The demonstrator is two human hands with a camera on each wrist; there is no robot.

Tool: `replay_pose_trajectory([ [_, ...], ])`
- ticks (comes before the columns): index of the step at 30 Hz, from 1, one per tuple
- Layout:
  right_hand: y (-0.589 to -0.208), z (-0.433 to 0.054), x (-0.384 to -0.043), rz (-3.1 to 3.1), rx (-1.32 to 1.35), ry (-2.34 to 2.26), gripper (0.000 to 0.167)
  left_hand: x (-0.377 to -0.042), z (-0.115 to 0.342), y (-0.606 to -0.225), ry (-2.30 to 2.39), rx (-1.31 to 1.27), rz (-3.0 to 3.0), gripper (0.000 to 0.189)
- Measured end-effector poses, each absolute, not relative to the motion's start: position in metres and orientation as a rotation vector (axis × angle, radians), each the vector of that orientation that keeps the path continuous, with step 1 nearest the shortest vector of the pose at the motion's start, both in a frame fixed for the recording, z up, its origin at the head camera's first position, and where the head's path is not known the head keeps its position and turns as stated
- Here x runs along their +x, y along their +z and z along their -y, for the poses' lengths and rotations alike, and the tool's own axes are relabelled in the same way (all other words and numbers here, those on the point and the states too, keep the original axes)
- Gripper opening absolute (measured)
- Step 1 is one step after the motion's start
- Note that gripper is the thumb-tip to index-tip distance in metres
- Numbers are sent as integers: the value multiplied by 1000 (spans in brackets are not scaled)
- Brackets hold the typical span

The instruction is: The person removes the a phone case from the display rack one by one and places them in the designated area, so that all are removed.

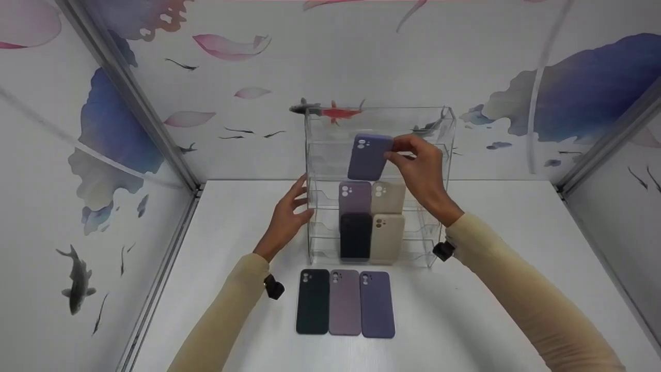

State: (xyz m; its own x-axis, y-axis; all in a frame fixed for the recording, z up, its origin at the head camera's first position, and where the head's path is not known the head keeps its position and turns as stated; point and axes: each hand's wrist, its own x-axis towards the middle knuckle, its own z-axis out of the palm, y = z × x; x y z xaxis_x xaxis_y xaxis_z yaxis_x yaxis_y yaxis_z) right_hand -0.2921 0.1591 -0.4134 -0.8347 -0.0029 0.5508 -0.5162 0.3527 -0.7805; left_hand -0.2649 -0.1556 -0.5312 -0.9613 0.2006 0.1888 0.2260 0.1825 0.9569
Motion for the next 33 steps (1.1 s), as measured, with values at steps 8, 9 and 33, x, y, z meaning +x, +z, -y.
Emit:
replay_pose_trajectory([
  [8,-395,-169,-285,2122,428,1495,20,-265,156,-531,-1899,-449,2419,90],
  [9,-394,-170,-284,2116,431,1492,19,-265,156,-532,-1893,-451,2419,89],
  [33,-388,-191,-244,2095,537,1522,26,-263,154,-532,-1865,-434,2442,91],
])
